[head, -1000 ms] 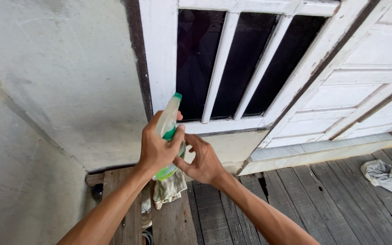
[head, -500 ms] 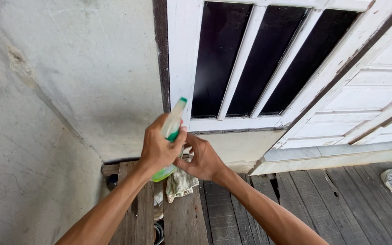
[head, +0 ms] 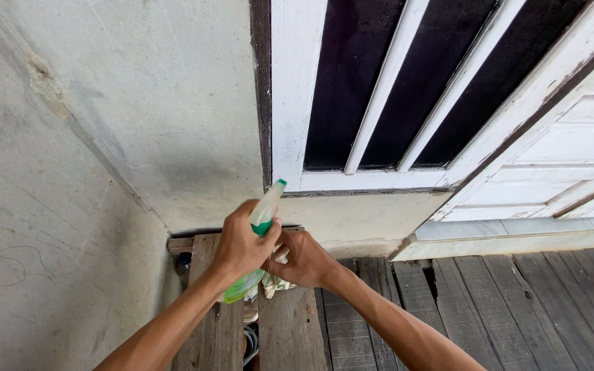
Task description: Cleaning a window frame and glass panes with a cloth and spray cleaner.
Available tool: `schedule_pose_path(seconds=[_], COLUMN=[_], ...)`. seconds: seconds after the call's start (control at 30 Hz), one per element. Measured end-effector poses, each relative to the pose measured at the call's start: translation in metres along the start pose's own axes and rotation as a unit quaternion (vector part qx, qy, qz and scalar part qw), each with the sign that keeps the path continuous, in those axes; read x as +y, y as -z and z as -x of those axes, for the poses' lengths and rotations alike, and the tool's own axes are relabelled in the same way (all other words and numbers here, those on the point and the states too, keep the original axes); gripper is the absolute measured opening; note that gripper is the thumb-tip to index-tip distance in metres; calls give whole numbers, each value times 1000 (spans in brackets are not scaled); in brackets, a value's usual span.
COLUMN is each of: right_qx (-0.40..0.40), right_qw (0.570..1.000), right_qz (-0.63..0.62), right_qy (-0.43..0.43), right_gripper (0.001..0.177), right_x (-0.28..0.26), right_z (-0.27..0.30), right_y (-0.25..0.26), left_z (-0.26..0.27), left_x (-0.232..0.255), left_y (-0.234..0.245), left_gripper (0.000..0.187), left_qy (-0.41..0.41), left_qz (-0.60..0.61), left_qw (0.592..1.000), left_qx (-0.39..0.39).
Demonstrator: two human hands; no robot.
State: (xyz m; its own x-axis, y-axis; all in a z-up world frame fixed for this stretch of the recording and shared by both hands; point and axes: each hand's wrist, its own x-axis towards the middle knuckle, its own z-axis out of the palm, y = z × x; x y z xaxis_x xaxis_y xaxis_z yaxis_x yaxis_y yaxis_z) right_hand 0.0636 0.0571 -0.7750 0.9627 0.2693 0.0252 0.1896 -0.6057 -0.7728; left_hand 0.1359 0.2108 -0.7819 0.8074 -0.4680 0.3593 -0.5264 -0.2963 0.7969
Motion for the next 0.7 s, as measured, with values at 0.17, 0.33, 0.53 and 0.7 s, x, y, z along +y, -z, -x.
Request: schedule_pose_path(seconds=[0.17,0.33,0.53,0.7], right_qx=[103,184,178,127], right_qw=[986,968,970,986], right_qz=[0,80,86,45], right_qy=[128,150,139,99], right_gripper=[43,50,49,44], right_x=[-1,-52,-27,-17], right_z=[-17,-17,-20,-7], right_y=[11,38,23,9], left_z=[-18,-33,-28,-13], left_x=[35,61,52,14], left_y=[26,50,43,19], left_gripper=[31,19,24,21], left_qy=[-130,-221,-200,-126], left_qz=[68,78,96,-15], left_qw=[983,959,964,987], left_qx=[111,158,145,101])
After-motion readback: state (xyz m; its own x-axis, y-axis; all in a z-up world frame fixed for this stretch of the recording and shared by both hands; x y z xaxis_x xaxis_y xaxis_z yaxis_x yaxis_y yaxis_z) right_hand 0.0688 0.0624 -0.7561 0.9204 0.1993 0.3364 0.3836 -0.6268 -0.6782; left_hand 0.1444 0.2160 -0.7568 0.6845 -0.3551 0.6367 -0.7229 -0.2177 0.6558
